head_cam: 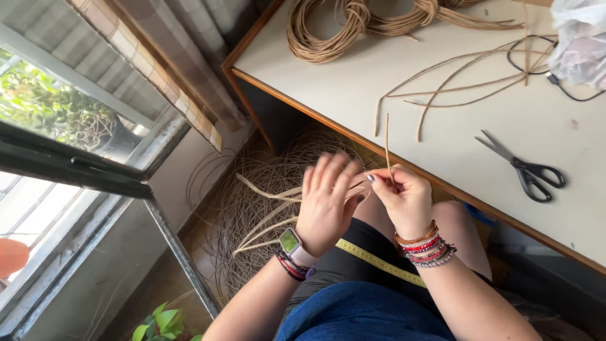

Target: Measuring and coiling lengths of natural fiber at a workspace.

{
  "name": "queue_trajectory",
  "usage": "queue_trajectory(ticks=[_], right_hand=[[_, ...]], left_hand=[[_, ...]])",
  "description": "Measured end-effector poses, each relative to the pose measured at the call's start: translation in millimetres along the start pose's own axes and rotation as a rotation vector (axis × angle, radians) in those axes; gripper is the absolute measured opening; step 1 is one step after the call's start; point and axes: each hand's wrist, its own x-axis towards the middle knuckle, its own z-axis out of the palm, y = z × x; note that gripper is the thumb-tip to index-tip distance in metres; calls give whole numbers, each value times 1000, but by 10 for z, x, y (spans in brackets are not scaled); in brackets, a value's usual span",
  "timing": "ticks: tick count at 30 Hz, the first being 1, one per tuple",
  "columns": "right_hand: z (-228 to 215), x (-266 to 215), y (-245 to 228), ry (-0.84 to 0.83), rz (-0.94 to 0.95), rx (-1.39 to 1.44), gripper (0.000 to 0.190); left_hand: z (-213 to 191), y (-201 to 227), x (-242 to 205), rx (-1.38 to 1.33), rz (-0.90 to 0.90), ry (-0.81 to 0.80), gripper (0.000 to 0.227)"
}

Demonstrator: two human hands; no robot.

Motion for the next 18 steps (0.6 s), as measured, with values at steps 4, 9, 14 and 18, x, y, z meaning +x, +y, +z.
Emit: queue_trajectory(ticks=[4,9,14,18], right_hand=[[-37,-41,-212,-58,27,76,9],[-284,-306,-320,-145,83,57,33],[-379,-549,-401,-85,36,-132,28],[-502,-662,-462,-151,-171,-480,23]], left_hand=[[334,-206,-111,-206,-91,-34,11],[158,150,-11,-1003,-448,130,30],[71,672,134,-1270,-446,192,31],[301,728,83,-1407,-280,39,35]])
